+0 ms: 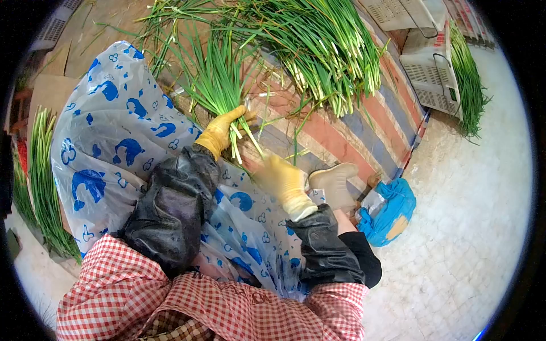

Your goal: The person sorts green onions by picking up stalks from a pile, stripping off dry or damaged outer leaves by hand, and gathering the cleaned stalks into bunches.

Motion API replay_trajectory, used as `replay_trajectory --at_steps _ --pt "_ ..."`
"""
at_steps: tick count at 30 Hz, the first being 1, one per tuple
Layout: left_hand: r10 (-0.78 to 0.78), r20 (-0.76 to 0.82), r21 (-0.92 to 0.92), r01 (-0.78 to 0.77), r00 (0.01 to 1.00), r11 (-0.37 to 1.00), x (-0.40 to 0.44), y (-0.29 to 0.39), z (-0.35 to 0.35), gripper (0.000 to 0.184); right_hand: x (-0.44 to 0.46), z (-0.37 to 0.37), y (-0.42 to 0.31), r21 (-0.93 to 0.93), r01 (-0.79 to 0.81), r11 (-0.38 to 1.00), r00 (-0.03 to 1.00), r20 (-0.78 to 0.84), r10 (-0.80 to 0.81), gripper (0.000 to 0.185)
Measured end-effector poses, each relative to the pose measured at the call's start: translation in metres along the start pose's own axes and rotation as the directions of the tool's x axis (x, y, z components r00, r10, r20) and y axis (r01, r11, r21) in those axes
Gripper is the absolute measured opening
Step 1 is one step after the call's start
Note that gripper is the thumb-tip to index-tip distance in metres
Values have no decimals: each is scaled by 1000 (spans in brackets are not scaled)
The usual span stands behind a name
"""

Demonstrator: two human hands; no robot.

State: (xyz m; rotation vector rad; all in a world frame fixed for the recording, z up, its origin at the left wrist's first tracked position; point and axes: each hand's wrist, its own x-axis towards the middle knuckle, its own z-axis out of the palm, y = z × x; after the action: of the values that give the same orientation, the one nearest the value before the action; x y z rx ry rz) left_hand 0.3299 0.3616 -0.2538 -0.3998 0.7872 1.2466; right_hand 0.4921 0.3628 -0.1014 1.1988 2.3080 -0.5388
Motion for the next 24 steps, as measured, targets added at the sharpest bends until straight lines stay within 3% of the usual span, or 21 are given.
replay_trajectory --at_steps 2,3,5,7,9,11,13,14,15,17,19,20,21,23,24 --pt "-61 0 -18 61 998 998 -1 5 -8 34 -1 74 71 -258 -65 964 952 274 137 22" --pt "-121 0 -30 121 993 992 0 5 -9 34 1 74 80 -287 -95 953 930 317 188 24" --pt "-64 -25 -27 63 998 998 3 3 -8 34 14 63 83 -320 -160 934 896 350 273 28" --pt "-82 33 13 82 996 997 -2 4 -8 34 29 37 48 -13 -159 987 985 -70 158 32" --pt "-120 103 41 117 987 992 2 1 -15 28 46 18 11 213 73 974 937 -349 6 32" --pt "-170 193 -36 180 966 983 14 -5 -29 28 76 26 -8 205 120 971 917 -398 -30 29" --pt "-164 155 -119 183 974 976 9 -5 -19 28 100 31 -17 200 158 967 896 -440 -56 27" --pt "-163 119 -208 185 979 960 8 -7 -17 29 110 31 -19 221 71 973 945 -327 6 25" --pt "-164 117 -203 185 980 962 6 -7 -17 29 116 31 -19 232 -17 973 976 -210 66 23" --pt "-135 11 26 134 991 991 0 -3 -12 28 123 35 -15 256 12 966 962 -267 59 19" --pt "-178 -43 83 181 983 980 -7 3 -3 26 123 41 -11 687 96 720 938 -303 165 12" --pt "-184 44 112 178 982 978 -9 5 0 26 113 20 -18 794 -3 608 965 -157 209 9" --pt "-187 125 137 170 974 976 -13 8 1 25 116 26 -12 794 1 608 967 -156 202 9" --pt "-193 59 335 163 980 928 -17 10 7 21 130 58 11 905 4 426 968 -111 226 10" --pt "-218 76 427 166 973 889 -17 11 8 20 133 57 14 918 63 391 940 -186 286 10"
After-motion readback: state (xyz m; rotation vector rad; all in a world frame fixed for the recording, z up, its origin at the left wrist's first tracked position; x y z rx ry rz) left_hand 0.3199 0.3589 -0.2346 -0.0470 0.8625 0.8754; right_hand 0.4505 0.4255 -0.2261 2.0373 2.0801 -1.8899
